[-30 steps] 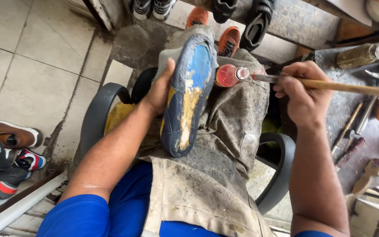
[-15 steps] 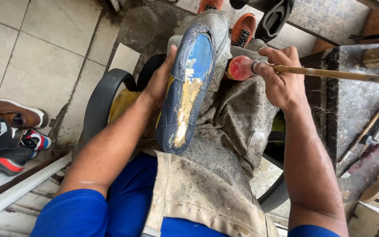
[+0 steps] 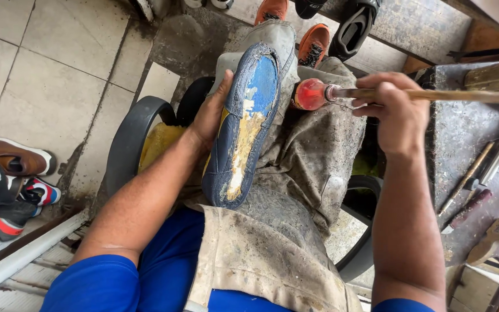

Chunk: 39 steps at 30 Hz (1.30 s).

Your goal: Applying a liquid coating or adhesive to the sole of a shoe using a brush at a repair bench

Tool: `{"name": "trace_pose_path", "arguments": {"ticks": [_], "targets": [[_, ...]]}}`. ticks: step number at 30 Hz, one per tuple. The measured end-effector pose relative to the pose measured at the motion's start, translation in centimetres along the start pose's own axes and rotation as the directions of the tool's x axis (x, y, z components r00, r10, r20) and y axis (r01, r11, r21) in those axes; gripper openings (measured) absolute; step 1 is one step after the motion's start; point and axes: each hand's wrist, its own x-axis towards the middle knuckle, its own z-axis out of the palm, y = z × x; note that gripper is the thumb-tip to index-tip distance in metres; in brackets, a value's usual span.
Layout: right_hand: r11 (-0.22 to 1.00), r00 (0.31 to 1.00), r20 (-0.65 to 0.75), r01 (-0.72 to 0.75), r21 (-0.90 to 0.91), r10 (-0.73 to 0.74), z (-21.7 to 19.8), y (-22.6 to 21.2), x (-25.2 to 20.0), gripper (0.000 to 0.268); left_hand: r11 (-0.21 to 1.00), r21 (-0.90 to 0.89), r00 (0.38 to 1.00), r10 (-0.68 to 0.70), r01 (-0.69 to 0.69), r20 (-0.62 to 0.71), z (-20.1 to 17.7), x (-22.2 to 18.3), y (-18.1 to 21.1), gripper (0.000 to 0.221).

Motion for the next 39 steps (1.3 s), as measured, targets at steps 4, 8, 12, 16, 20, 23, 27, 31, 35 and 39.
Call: {"name": "trace_pose_path", "arguments": {"ticks": [4, 8, 12, 16, 20, 23, 27, 31, 35, 39], "targets": [[0.876, 0.982, -0.163, -0.003, 0.482, 0.093, -2.3, 0.3, -0.8, 0.029, 0.991, -0.111, 0.989, -0.053, 0.068, 0.136, -1.2, 0.7, -0.3, 0.080], [0.738, 0.955, -0.211, -0.013, 0.675, 0.210, -1.8, 2.6, -1.3, 0.014, 0.997, -0.076, 0.993, -0.021, 0.031, 0.119, -1.1, 0.9, -0.6, 0.076], [0.654, 0.936, -0.195, -0.046, 0.755, 0.292, -1.7, 6.4, -1.3, 0.012, 1.000, 0.009, 1.000, 0.000, 0.000, 0.003, -0.9, 0.9, -0.6, 0.068], [0.538, 0.905, -0.283, 0.073, 0.839, 0.318, -1.1, 6.9, -2.1, 0.014, 0.999, -0.005, 0.999, 0.042, -0.042, 0.015, -2.0, 2.2, -2.1, 0.051], [0.470, 0.991, -0.012, 0.072, 0.880, -0.130, 0.3, 2.0, -4.8, 0.014, 0.929, 0.371, 0.996, 0.049, -0.016, -0.080, 0.2, 0.1, -0.1, 0.063], [0.458, 0.911, 0.169, 0.024, 0.889, -0.376, 3.2, -0.1, -5.1, 0.034, 0.996, 0.084, 0.994, -0.001, -0.008, 0.109, 0.4, 0.7, -0.7, 0.075], [0.667, 0.915, 0.242, 0.039, 0.744, -0.324, 7.3, -1.1, -5.4, 0.028, 0.998, 0.056, 0.979, -0.004, -0.008, 0.205, 0.3, 1.0, -1.6, 0.068], [0.826, 0.968, 0.041, 0.187, 0.532, -0.246, 9.6, 1.0, -4.2, 0.020, 0.985, -0.097, 0.977, 0.153, -0.140, 0.151, 1.1, 0.6, -2.4, 0.050], [0.806, 0.937, -0.007, 0.304, 0.509, -0.349, 10.3, 0.1, -2.9, 0.019, 0.983, 0.094, 0.984, 0.146, -0.156, 0.099, -1.6, 3.1, -3.3, 0.055], [0.824, 0.906, 0.054, 0.354, 0.443, -0.419, 9.7, 1.4, -2.9, 0.019, 0.945, 0.262, 0.979, 0.173, -0.197, 0.111, 3.0, -2.0, 0.5, 0.069]]}}
